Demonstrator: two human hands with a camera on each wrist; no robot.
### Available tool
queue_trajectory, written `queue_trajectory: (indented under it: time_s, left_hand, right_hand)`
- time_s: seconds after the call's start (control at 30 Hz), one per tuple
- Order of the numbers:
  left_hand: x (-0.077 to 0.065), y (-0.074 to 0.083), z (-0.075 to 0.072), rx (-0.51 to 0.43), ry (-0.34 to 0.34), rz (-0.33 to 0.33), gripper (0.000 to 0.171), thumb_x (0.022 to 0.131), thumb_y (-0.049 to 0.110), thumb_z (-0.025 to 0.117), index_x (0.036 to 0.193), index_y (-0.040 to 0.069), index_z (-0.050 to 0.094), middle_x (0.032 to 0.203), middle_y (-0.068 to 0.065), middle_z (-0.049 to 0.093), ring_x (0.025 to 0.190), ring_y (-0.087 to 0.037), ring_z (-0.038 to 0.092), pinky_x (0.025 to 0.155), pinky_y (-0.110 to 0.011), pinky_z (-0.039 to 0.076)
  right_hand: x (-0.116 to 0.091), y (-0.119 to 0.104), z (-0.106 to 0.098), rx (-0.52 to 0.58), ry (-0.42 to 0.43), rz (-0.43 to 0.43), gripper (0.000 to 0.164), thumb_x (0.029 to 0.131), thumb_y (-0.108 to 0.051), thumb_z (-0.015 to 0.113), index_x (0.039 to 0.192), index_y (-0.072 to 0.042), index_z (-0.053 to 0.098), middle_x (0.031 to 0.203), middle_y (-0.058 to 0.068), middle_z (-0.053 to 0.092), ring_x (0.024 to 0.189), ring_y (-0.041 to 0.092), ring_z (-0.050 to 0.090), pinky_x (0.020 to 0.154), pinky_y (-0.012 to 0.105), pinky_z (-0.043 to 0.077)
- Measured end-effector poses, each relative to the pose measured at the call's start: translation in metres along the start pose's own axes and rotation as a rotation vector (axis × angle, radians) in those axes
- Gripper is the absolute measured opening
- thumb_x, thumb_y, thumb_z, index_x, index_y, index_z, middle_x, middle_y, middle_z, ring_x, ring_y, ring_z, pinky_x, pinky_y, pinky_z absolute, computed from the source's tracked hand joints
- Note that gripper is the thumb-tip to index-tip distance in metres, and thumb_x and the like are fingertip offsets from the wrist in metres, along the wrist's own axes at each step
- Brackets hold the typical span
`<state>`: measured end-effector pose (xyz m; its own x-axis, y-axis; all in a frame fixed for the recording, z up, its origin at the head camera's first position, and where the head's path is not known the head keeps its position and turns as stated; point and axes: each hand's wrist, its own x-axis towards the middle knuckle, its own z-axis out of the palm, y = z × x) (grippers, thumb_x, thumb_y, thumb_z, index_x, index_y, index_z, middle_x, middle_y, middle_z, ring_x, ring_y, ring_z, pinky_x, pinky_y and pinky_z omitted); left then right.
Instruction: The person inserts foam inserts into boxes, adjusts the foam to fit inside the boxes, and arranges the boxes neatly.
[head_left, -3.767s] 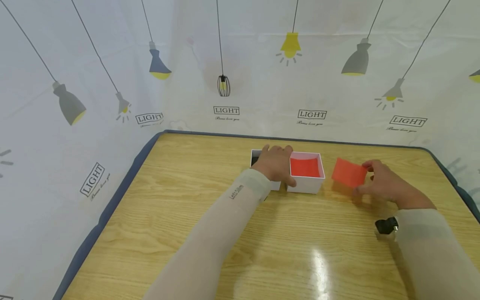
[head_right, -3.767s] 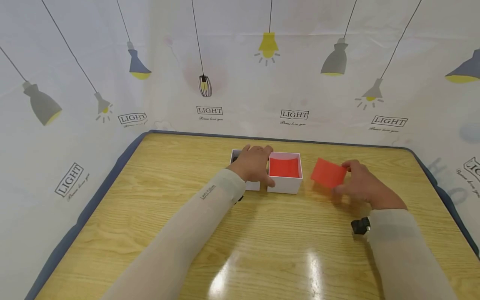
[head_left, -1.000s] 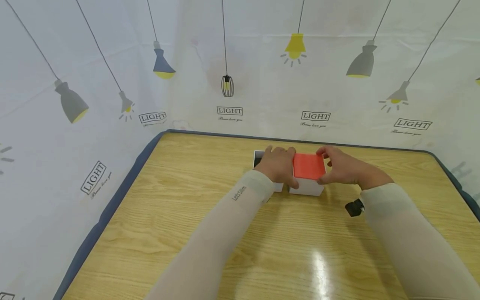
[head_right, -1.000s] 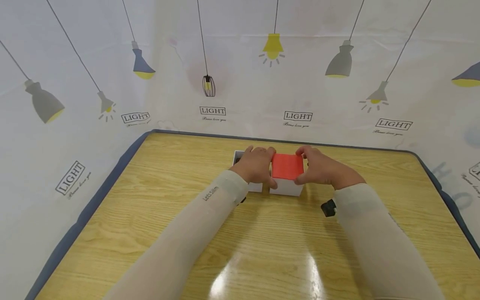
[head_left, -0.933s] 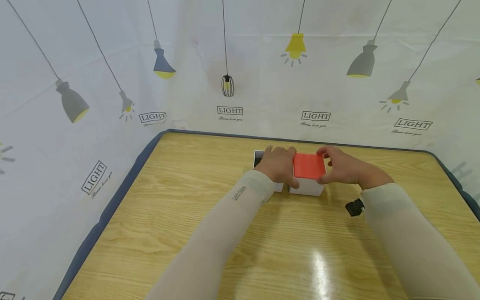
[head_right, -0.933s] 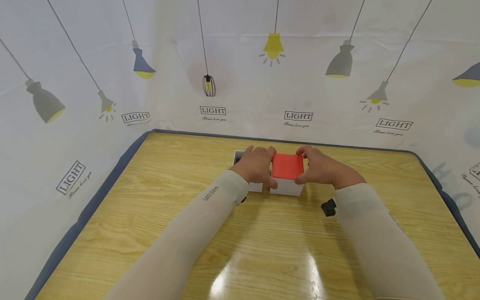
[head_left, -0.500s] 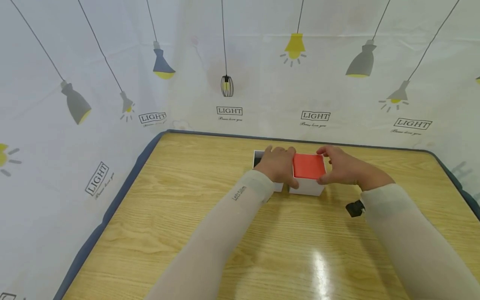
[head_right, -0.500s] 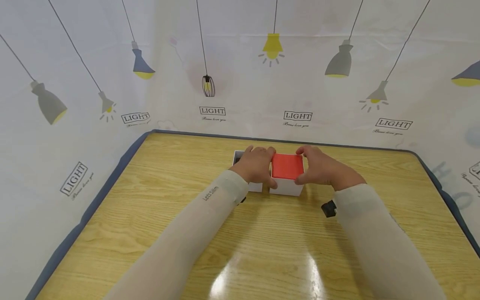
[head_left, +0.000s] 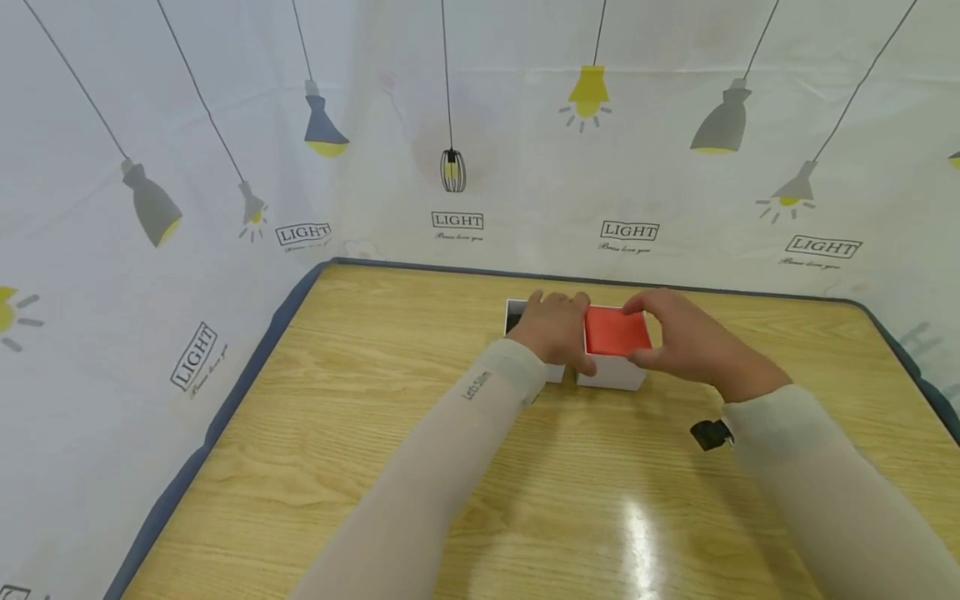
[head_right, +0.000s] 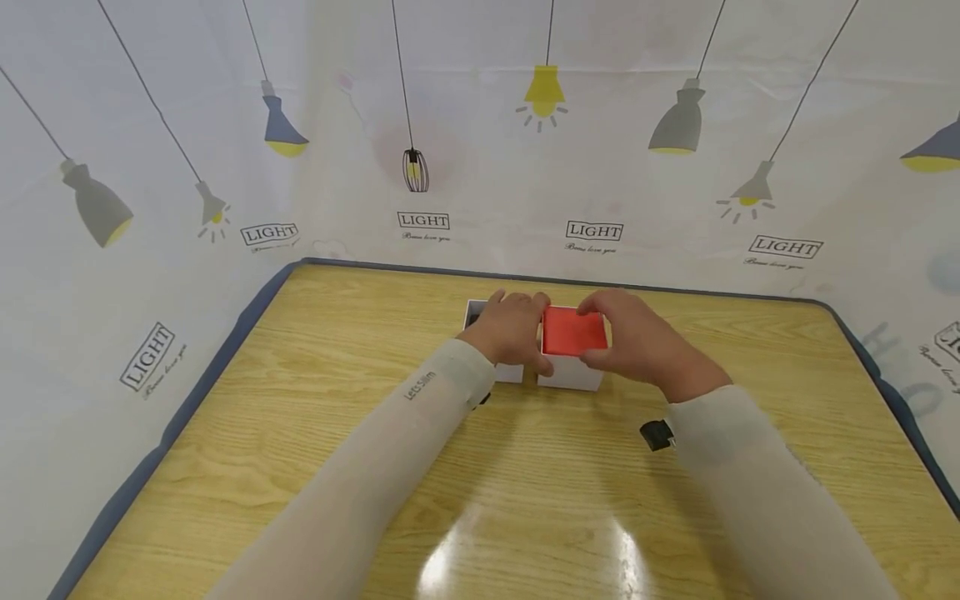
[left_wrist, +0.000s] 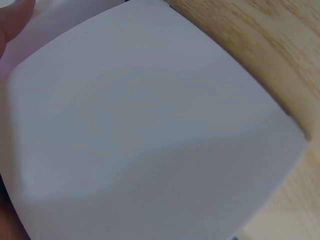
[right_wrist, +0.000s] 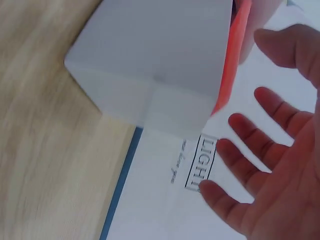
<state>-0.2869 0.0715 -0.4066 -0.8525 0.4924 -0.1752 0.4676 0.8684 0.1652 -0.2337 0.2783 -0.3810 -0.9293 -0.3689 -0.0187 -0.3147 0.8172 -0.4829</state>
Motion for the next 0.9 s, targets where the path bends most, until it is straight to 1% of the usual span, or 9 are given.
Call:
queue_trajectory:
  time_s: [0.1, 0.23, 0.37, 0.6, 0.7, 0.9]
  left_hand:
    - [0.0, -0.001, 0.0, 0.012, -0.003, 0.001, 0.095, 0.076, 0.06, 0.088, 0.151, 0.021, 0.044, 0.133, 0.007, 0.066, 0.134, -0.016, 0.051, 0.129, -0.046, 0.021]
    - [0.0, -0.001, -0.001, 0.018, -0.011, 0.003, 0.097, 0.077, 0.06, 0.087, 0.153, 0.021, 0.042, 0.137, 0.006, 0.065, 0.137, -0.017, 0.05, 0.129, -0.046, 0.021]
    - [0.0, -0.001, -0.001, 0.016, -0.015, 0.004, 0.099, 0.076, 0.06, 0.088, 0.154, 0.021, 0.041, 0.141, 0.006, 0.064, 0.14, -0.017, 0.049, 0.13, -0.046, 0.02]
    - [0.002, -0.002, -0.001, 0.015, -0.013, 0.007, 0.101, 0.076, 0.061, 0.088, 0.155, 0.02, 0.041, 0.141, 0.005, 0.064, 0.141, -0.017, 0.048, 0.129, -0.046, 0.02]
    - [0.002, -0.002, -0.002, 0.011, -0.014, 0.009, 0.1, 0.076, 0.06, 0.088, 0.155, 0.02, 0.041, 0.141, 0.005, 0.064, 0.141, -0.017, 0.048, 0.129, -0.047, 0.02]
    - [0.001, -0.002, -0.001, 0.014, -0.018, 0.012, 0.1, 0.077, 0.061, 0.087, 0.155, 0.021, 0.041, 0.144, 0.005, 0.062, 0.143, -0.018, 0.046, 0.13, -0.047, 0.019]
  right_hand:
    - [-0.001, -0.006, 0.005, -0.017, 0.027, -0.048, 0.046, 0.091, -0.015, 0.081, 0.131, -0.001, 0.064, 0.135, 0.018, 0.063, 0.127, 0.04, 0.055, 0.108, 0.06, 0.047]
    - [0.002, -0.008, 0.013, -0.041, 0.044, -0.083, 0.038, 0.092, -0.014, 0.08, 0.126, -0.003, 0.069, 0.127, 0.016, 0.067, 0.116, 0.036, 0.06, 0.1, 0.057, 0.053]
    - [0.005, -0.007, 0.018, -0.054, 0.055, -0.086, 0.034, 0.092, -0.014, 0.081, 0.124, -0.004, 0.072, 0.123, 0.016, 0.068, 0.112, 0.035, 0.061, 0.097, 0.055, 0.054]
    - [0.007, -0.005, 0.021, -0.058, 0.054, -0.08, 0.031, 0.093, -0.015, 0.08, 0.121, -0.004, 0.073, 0.12, 0.015, 0.068, 0.109, 0.034, 0.061, 0.097, 0.054, 0.054]
    - [0.006, -0.006, 0.021, -0.062, 0.049, -0.072, 0.027, 0.094, -0.015, 0.079, 0.119, -0.006, 0.074, 0.119, 0.014, 0.068, 0.108, 0.033, 0.061, 0.096, 0.053, 0.053]
    - [0.004, -0.005, 0.024, -0.076, 0.038, -0.088, 0.02, 0.095, -0.017, 0.077, 0.113, -0.01, 0.078, 0.116, 0.011, 0.068, 0.105, 0.031, 0.061, 0.094, 0.052, 0.053]
